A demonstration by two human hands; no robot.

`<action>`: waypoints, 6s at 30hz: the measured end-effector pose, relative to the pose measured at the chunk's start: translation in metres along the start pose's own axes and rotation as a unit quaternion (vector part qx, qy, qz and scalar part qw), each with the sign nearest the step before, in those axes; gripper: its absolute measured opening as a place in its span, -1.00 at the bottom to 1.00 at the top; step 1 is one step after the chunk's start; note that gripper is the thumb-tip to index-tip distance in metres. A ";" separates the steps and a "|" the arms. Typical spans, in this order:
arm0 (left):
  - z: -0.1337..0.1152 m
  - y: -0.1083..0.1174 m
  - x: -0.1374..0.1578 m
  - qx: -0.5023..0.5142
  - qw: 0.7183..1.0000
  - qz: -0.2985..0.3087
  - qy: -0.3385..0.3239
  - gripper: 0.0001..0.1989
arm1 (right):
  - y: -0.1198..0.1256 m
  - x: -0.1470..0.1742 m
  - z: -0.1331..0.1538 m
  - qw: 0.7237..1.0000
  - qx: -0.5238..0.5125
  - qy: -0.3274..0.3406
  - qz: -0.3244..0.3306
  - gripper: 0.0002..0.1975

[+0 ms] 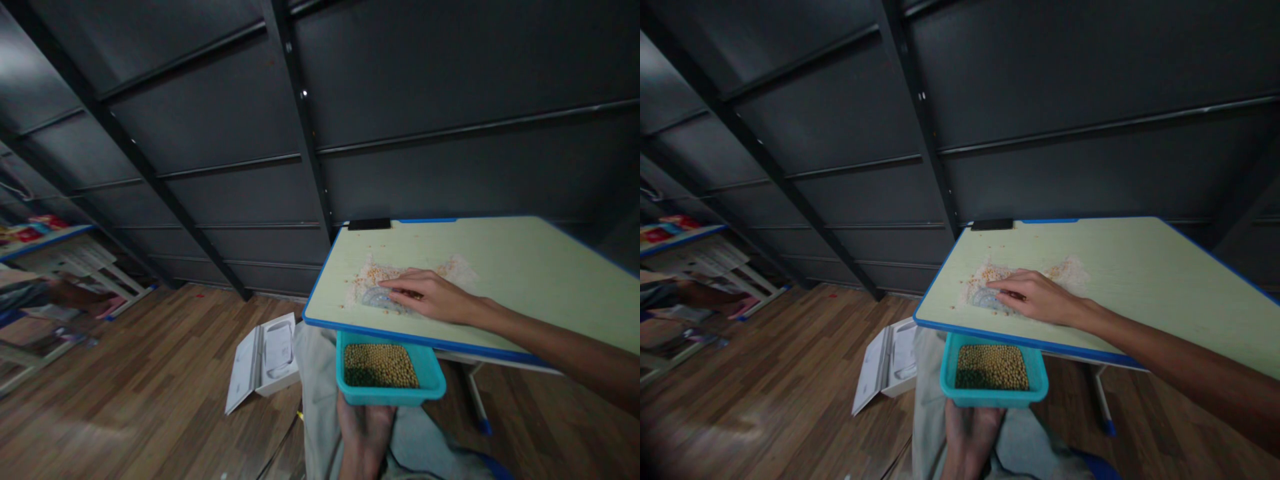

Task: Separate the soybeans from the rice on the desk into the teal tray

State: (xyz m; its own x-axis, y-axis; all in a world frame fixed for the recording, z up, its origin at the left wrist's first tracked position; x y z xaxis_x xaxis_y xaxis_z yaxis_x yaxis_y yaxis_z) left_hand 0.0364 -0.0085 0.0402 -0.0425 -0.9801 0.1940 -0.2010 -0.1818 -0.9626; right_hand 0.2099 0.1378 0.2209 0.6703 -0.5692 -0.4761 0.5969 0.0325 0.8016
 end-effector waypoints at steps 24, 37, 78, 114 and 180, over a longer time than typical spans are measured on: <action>0.001 0.003 -0.001 0.001 1.000 -0.011 0.006 -0.58 | -0.002 0.003 0.012 0.996 -0.082 0.023 0.032 -0.66; -0.001 -0.005 -0.001 -0.001 1.000 -0.006 0.009 -0.57 | -0.001 0.004 0.015 0.993 -0.093 0.013 0.068 -0.66; -0.001 0.021 -0.005 -0.028 0.999 0.041 -0.010 -0.58 | 0.000 0.005 0.019 0.991 -0.105 -0.001 0.078 -0.64; 0.000 0.027 -0.007 -0.020 0.998 0.061 -0.012 -0.61 | 0.008 -0.004 -0.004 0.992 0.098 -0.077 -0.033 -0.64; 0.001 0.029 -0.008 -0.026 0.997 0.078 0.000 -0.59 | 0.002 0.000 0.022 0.996 -0.050 0.009 0.075 -0.65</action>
State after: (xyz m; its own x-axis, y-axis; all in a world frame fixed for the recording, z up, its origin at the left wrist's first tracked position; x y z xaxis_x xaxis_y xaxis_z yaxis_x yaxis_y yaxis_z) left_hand 0.0317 -0.0064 0.0107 -0.0769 -0.9961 0.0435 -0.2417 -0.0237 -0.9701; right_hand 0.2014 0.1195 0.2304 0.7625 -0.5376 -0.3599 0.5292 0.1982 0.8251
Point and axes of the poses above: each hand's wrist, its own x-axis away from the middle knuckle, its own y-axis out of the back of the hand, z = x × y, the point moved 2 cm from there along -x, towards the middle knuckle, and after that the axes turned 5 degrees about -y, right-handed, at the moved point
